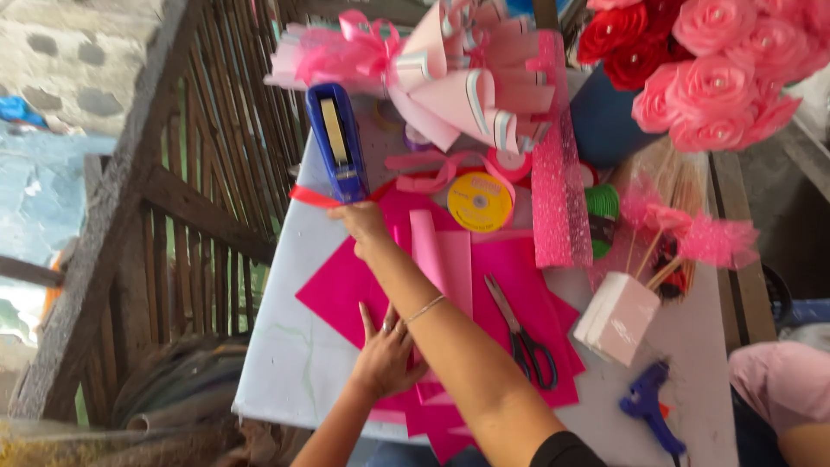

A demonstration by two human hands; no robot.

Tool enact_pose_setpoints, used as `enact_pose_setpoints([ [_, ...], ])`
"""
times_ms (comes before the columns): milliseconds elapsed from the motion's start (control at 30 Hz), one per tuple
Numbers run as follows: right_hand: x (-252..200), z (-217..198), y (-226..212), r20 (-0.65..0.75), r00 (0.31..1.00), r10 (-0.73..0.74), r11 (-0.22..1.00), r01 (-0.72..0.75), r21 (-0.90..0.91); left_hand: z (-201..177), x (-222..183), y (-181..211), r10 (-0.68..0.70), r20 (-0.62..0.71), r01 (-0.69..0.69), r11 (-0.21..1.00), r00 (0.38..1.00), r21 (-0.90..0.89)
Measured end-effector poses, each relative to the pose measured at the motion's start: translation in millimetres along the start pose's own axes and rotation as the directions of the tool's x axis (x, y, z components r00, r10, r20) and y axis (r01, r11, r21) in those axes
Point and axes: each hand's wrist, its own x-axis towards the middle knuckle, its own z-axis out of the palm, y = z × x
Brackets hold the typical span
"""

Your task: The person prepares a flower bouquet by cutting pink wrapping paper with shears, folding and layering the sheets, and then securing them around a base holding several pink artificial flowers.

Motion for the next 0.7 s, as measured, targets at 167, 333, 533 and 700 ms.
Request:
enact_pose_setpoints([
  [167,-101,-104,29,0.239,0.640,-0.730,0.605,0.768,-0.208,16,-3,-6,0.012,-0.106,0.004,0.989,0.994,0.149],
  [333,-153,-201,104,0.272,0.757,-0.595,0.635,0.649,-0.418,11,-1,-4,-0.004,-0.066,0.014,0.989,0.998,0.149],
  [533,-132,-253,183,0.155,0.923,-0.351,0.767,0.379,-0.517,12,-3,-4,-0.023,-0.041,0.028,0.990,0.999,0.136],
  [700,-123,-261,196,0.034,0.944,-0.327,0.773,0.288,-0.565,13,-2,-4,-0.032,-0.037,0.036,0.991,0.999,0.131],
])
